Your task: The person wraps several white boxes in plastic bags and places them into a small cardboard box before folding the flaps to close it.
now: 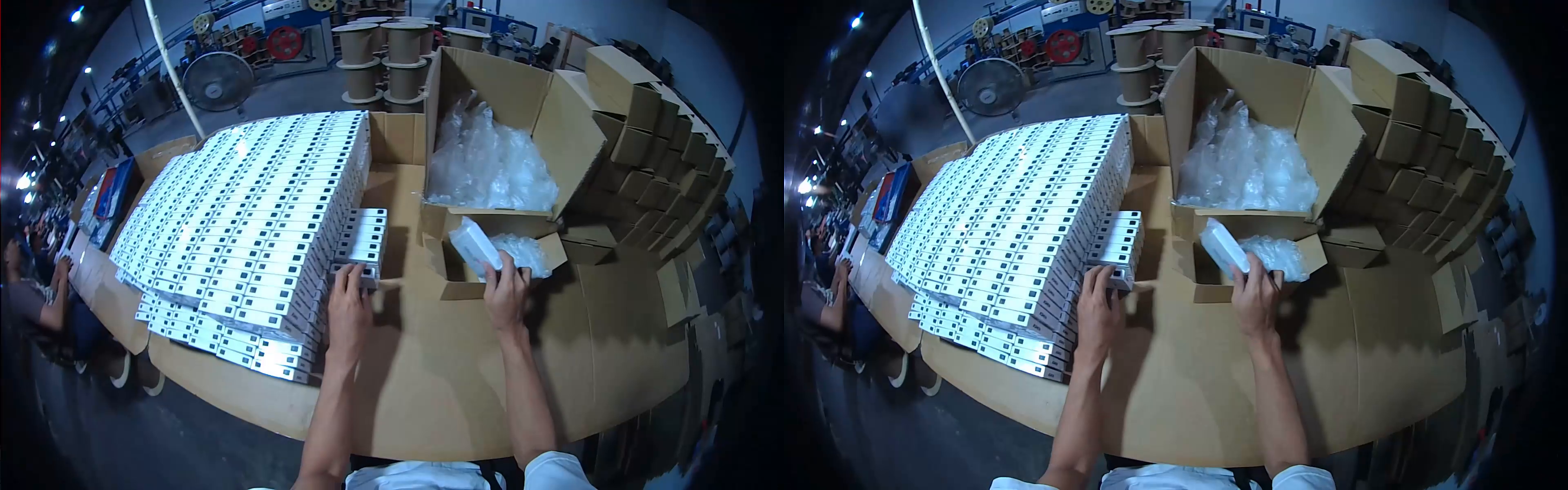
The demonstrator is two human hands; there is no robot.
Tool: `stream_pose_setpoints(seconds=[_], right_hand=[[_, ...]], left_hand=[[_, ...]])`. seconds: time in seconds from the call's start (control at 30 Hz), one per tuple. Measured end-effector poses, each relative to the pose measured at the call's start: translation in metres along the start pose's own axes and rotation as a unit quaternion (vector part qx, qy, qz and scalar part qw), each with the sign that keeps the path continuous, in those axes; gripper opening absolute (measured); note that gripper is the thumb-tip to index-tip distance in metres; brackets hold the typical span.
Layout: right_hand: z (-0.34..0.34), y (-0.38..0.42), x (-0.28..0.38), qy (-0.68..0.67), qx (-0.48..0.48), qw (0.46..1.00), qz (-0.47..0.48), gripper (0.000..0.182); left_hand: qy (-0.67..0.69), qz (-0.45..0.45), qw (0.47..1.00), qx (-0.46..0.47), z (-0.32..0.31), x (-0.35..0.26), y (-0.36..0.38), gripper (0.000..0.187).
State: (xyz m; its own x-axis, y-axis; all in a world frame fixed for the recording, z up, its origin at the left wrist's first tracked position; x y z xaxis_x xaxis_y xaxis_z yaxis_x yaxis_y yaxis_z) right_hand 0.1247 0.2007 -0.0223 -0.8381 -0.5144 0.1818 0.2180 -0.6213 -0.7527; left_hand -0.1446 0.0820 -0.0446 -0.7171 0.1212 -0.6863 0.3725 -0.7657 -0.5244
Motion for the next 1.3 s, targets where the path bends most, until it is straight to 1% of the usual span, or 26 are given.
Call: stream_pose_setpoints(seconds=[0.07, 0.1, 0.13, 0.2, 0.23, 0.33, 0.43, 0.53, 0.57, 0.7, 0.77, 0.8, 0.83, 0.9, 0.97, 1.0, 1.07, 1.1, 1.13, 1.17, 1.2, 1.23, 1.27, 1.3], right_hand=[[0.005, 0.001, 0.001, -0.003, -0.021, 1.000, -0.018, 0.031], [0.006, 0.002, 0.001, -0.002, -0.050, 0.999, -0.022, 0.029], [0.004, 0.006, -0.002, -0.024, -0.041, 0.998, -0.042, 0.027], [0.002, 0.008, -0.005, -0.067, -0.027, 0.994, -0.082, 0.025], [0.004, 0.007, -0.002, -0.055, -0.023, 0.996, -0.067, 0.024], [0.010, 0.003, 0.005, -0.007, -0.017, 0.997, -0.073, 0.025], [0.002, 0.001, 0.004, -0.007, -0.030, 0.995, -0.092, 0.027], [-0.004, -0.008, 0.006, 0.005, -0.023, 0.997, -0.068, 0.028], [-0.012, -0.007, 0.005, 0.020, 0.022, 0.997, -0.070, 0.026], [-0.025, -0.017, 0.007, 0.027, 0.022, 0.997, -0.067, 0.019], [-0.030, -0.020, 0.007, 0.046, 0.051, 0.993, -0.099, 0.019], [-0.032, -0.018, 0.007, 0.055, 0.069, 0.989, -0.115, 0.020], [-0.037, -0.017, 0.006, 0.094, 0.111, 0.980, -0.136, 0.021], [-0.034, -0.019, 0.012, 0.168, 0.129, 0.970, -0.120, 0.022], [-0.040, -0.021, 0.009, 0.234, 0.158, 0.953, -0.112, 0.024], [-0.039, -0.020, 0.008, 0.230, 0.164, 0.953, -0.113, 0.025], [-0.038, -0.020, 0.009, 0.220, 0.170, 0.953, -0.117, 0.028], [-0.027, -0.018, 0.016, 0.216, 0.133, 0.964, -0.085, 0.032], [-0.007, -0.018, 0.027, 0.152, 0.111, 0.978, -0.087, 0.035], [0.016, -0.019, 0.040, 0.088, 0.085, 0.989, -0.088, 0.037], [0.028, -0.010, 0.046, -0.062, 0.081, 0.989, -0.105, 0.038], [0.028, 0.007, 0.050, -0.261, 0.147, 0.941, -0.156, 0.042], [0.026, 0.033, 0.057, -0.432, 0.224, 0.843, -0.227, 0.050], [0.035, 0.048, 0.064, -0.534, 0.264, 0.764, -0.248, 0.057]], left_hand=[[0.017, 0.031, 0.999, -0.017, -0.001, 0.005, 0.003, 0.045], [0.028, 0.046, 0.998, -0.021, -0.002, 0.005, 0.003, 0.046], [0.040, 0.060, 0.997, -0.023, -0.003, 0.007, 0.004, 0.046], [0.041, 0.047, 0.997, -0.038, -0.003, 0.008, 0.003, 0.045], [0.040, 0.046, 0.997, -0.042, -0.002, 0.009, 0.003, 0.045], [0.056, 0.057, 0.995, -0.054, 0.000, 0.008, 0.005, 0.044], [0.063, 0.049, 0.995, -0.065, -0.002, 0.012, 0.005, 0.043], [0.070, 0.045, 0.994, -0.065, -0.002, 0.015, 0.004, 0.042], [0.074, 0.046, 0.994, -0.063, -0.002, 0.016, 0.003, 0.042], [0.064, 0.014, 0.995, -0.074, 0.003, 0.008, 0.000, 0.040], [0.050, -0.011, 0.995, -0.081, 0.006, 0.002, 0.000, 0.039], [0.054, -0.006, 0.996, -0.073, 0.005, 0.005, 0.003, 0.039], [0.057, -0.001, 0.996, -0.066, 0.005, 0.008, 0.004, 0.039], [0.048, 0.015, 0.997, -0.058, 0.009, 0.009, 0.009, 0.038], [0.067, 0.022, 0.995, -0.071, 0.018, 0.000, 0.019, 0.038], [0.076, 0.026, 0.994, -0.077, 0.024, -0.010, 0.026, 0.038], [0.078, -0.012, 0.993, -0.093, 0.039, -0.040, 0.036, 0.041], [0.077, -0.029, 0.991, -0.108, 0.044, -0.054, 0.043, 0.041], [0.077, -0.045, 0.988, -0.122, 0.046, -0.067, 0.052, 0.042], [0.102, -0.040, 0.987, -0.120, 0.046, -0.076, 0.060, 0.043], [0.129, -0.035, 0.984, -0.115, 0.042, -0.082, 0.070, 0.043], [0.126, -0.059, 0.984, -0.111, 0.034, -0.083, 0.082, 0.045], [0.144, -0.055, 0.982, -0.107, 0.027, -0.095, 0.089, 0.047], [0.133, -0.082, 0.984, -0.081, 0.018, -0.108, 0.095, 0.045]])
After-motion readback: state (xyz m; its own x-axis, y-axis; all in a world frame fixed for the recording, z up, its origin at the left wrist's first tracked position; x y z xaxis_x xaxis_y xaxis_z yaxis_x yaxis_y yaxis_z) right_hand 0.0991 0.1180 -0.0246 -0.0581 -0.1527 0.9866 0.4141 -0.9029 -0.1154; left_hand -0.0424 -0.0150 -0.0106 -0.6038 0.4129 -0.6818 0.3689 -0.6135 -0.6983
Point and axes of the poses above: each hand's wrist, its own y-axis away from the middle knuckle, its own z-axis out of the back of the hand, x = y × z, the point moved 7 cm from there along -y, towards the middle knuckle, and after that the axes turned 11 degrees about y, right-handed, at the moved point
